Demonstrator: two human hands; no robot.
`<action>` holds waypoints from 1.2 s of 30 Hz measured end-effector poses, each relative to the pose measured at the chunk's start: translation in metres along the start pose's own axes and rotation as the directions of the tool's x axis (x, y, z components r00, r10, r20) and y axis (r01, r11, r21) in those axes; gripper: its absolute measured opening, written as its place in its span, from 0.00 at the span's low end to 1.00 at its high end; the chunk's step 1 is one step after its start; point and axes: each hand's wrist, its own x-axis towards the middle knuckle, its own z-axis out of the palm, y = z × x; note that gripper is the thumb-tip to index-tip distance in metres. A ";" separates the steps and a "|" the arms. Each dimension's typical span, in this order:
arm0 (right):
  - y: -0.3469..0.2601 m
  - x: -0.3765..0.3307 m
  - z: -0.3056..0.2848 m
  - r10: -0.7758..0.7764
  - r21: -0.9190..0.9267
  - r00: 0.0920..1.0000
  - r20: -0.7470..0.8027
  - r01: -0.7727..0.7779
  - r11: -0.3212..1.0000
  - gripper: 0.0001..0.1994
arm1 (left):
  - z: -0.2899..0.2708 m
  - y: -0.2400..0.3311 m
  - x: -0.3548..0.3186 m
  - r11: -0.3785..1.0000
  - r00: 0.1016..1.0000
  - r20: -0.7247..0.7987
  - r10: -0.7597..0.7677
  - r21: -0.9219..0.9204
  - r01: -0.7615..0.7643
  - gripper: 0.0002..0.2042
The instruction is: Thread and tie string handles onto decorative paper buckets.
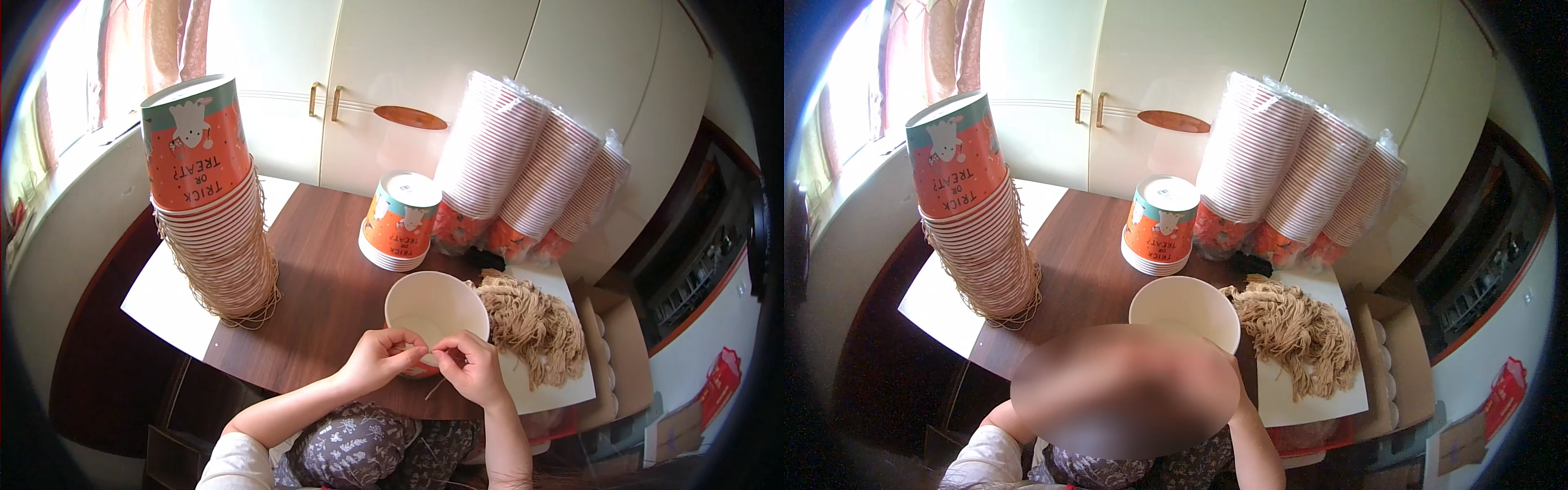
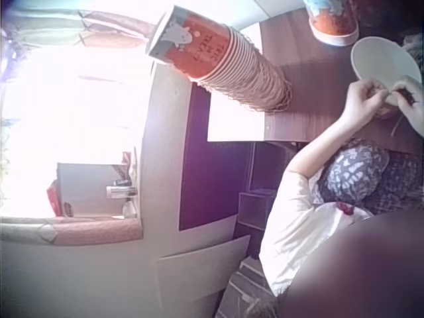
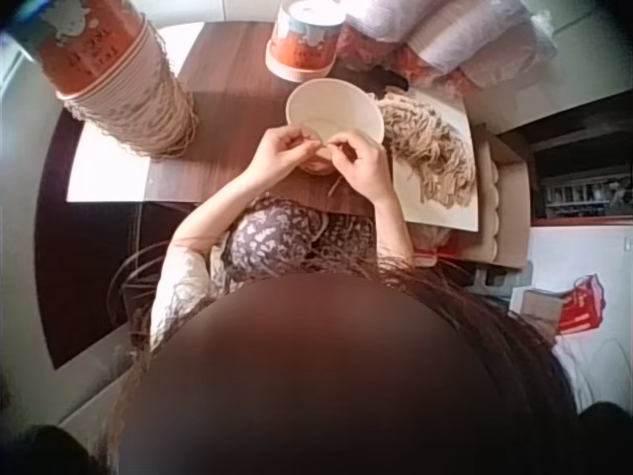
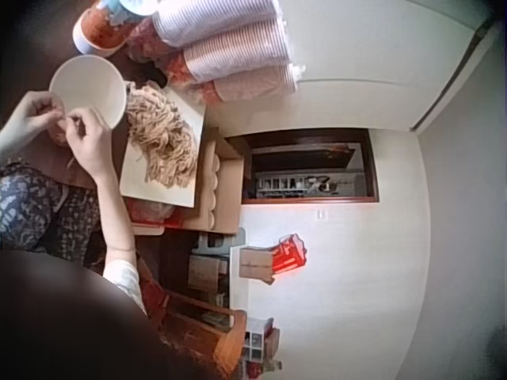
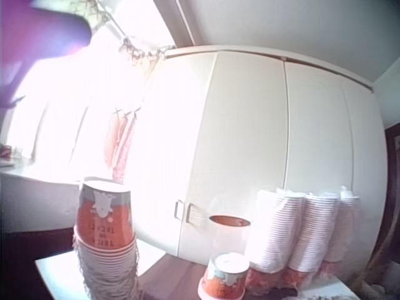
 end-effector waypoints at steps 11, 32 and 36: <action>-0.003 0.000 0.003 0.019 0.029 1.000 -0.018 -0.018 0.999 0.04 | -0.001 0.000 0.001 0.983 0.991 -0.082 0.105 0.162 -0.091 0.09; -0.001 0.000 0.006 -0.032 -0.069 0.999 -0.039 0.030 0.997 0.04 | -0.006 -0.014 -0.001 0.997 0.998 -0.018 0.064 0.047 -0.063 0.07; -0.007 0.001 0.006 -0.010 -0.038 0.999 -0.035 0.008 0.999 0.06 | -0.004 -0.006 -0.002 0.976 0.991 -0.003 0.130 0.176 -0.128 0.07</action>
